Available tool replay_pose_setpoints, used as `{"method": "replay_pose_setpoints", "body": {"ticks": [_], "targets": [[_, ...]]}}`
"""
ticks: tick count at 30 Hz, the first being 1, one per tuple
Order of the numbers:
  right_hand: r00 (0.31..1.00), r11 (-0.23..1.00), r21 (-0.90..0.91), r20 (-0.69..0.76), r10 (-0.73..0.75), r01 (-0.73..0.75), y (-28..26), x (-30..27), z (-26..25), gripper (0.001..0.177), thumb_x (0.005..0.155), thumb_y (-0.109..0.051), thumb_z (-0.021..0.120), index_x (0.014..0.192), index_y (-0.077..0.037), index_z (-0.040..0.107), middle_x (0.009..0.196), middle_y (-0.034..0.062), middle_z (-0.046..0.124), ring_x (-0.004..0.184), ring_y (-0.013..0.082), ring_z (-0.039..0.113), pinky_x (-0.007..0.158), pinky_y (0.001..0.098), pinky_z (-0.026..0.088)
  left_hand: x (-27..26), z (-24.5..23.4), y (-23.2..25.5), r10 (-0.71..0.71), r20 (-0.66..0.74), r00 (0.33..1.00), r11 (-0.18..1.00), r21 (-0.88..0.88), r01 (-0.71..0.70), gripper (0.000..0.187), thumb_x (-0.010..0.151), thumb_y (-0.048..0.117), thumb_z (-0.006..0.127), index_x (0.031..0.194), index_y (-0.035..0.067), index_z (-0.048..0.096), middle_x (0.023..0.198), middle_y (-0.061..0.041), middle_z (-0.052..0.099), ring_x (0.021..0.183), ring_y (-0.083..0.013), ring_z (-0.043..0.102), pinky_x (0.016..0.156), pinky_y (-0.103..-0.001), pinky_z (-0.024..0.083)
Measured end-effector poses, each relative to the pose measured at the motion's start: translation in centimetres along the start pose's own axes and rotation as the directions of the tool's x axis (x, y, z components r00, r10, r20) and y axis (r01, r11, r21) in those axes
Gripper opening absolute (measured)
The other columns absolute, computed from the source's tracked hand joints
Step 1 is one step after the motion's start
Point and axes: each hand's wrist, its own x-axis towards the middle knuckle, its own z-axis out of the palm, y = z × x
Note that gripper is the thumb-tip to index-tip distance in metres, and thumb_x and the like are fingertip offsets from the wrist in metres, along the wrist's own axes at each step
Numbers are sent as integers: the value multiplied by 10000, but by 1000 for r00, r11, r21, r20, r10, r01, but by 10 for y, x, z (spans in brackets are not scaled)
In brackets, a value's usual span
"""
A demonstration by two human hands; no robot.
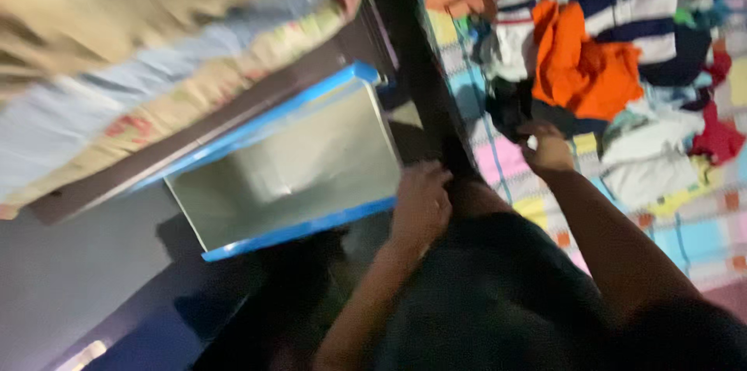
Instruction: The person picks up several garments from a pile on a bed, folds each one by hand, and stacks them on a nearby surface.
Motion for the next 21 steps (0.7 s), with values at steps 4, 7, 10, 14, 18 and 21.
{"method": "replay_pose_setpoints", "body": {"ticks": [4,7,10,14,18,21], "targets": [[974,927,-374,213,80,5,22,51,-23,140,1077,-221,630,1065,-121,728,1056,136,717,1010,322,651,936,419,518,9,-2,4,106,-31,994,994,-9,-106,373,848,60,713,1217,45,660,1344,-192,586,1294,-410,520,1108,-545,398],[986,997,70,-159,48,-37,14,83,-28,359,904,-319,676,1160,-68,698,1214,242,655,1184,428,627,1041,478,520,14,2,-9,43,45,998,999,6,-44,331,886,71,687,1217,57,666,1359,-177,597,1301,-396,527,1109,-536,433],[990,926,-358,-116,83,-120,7,125,-24,498,771,-487,792,1172,-191,785,1352,386,568,1061,526,590,920,545,516,22,5,-18,30,99,995,996,86,-38,380,811,88,710,1186,43,668,1332,-196,587,1292,-420,501,1060,-569,412],[930,817,-461,-56,364,-347,41,167,-10,751,599,-631,824,1215,-211,737,1387,309,550,1110,608,554,796,677,496,35,8,-19,7,62,998,999,51,-10,318,860,97,695,1175,50,675,1318,-181,597,1290,-412,512,1066,-554,417],[865,871,38,145,480,-490,69,143,-33,702,850,-490,843,1257,37,620,1166,277,647,1089,413,633,907,513,516,48,11,-11,3,96,995,1000,3,-3,286,888,120,678,1169,67,674,1326,-165,608,1309,-386,529,1102,-536,424],[854,708,488,196,482,-511,56,113,-83,369,890,-190,770,1048,28,519,1016,202,607,926,289,632,807,439,543,68,6,-1,-27,113,993,985,-168,46,280,889,122,690,1166,76,679,1334,-175,611,1276,-401,531,1069,-525,439]]}}
